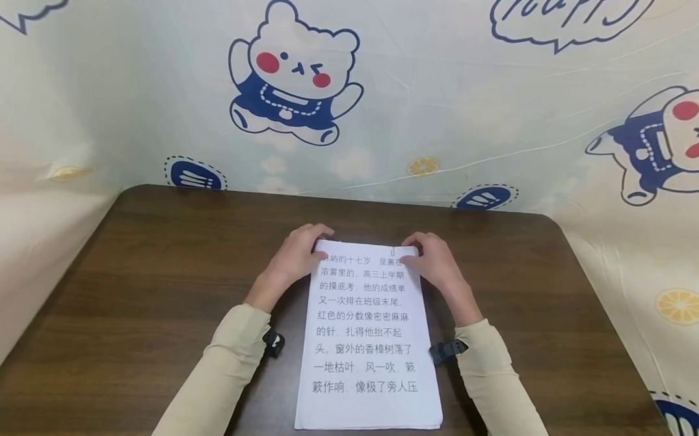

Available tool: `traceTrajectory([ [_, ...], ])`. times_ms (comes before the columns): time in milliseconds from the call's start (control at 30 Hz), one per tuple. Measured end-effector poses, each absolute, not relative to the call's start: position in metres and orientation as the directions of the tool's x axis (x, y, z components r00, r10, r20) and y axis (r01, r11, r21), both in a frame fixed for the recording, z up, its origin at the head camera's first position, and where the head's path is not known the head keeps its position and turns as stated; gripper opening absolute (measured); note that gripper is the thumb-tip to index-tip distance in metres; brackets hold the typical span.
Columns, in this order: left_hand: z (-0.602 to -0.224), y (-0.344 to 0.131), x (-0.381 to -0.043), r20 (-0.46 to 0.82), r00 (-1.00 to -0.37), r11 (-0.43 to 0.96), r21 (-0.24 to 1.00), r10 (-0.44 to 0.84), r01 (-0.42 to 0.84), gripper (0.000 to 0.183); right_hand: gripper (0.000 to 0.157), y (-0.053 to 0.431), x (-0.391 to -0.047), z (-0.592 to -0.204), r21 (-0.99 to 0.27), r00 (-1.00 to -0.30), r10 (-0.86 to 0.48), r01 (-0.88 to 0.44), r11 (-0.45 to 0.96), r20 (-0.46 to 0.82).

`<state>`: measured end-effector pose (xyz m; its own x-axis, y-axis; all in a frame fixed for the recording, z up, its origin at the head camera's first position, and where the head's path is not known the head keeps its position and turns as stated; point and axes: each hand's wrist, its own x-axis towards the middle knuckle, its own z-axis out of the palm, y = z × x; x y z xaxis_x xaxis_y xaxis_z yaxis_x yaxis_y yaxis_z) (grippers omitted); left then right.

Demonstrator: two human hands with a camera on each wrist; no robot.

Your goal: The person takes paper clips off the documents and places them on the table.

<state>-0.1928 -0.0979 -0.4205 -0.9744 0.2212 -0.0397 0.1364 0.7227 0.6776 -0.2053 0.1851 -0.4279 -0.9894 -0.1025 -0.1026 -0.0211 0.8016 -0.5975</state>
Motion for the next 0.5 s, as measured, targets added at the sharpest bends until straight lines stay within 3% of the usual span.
traceTrajectory([
  [500,-0.411,-0.099,-0.186,-0.004,-0.98,0.694,0.706,0.199,0.139,0.044,0.03,0.188,-0.201,-0.417,-0.61,-0.991,-0.136,-0.095,0.786,-0.022],
])
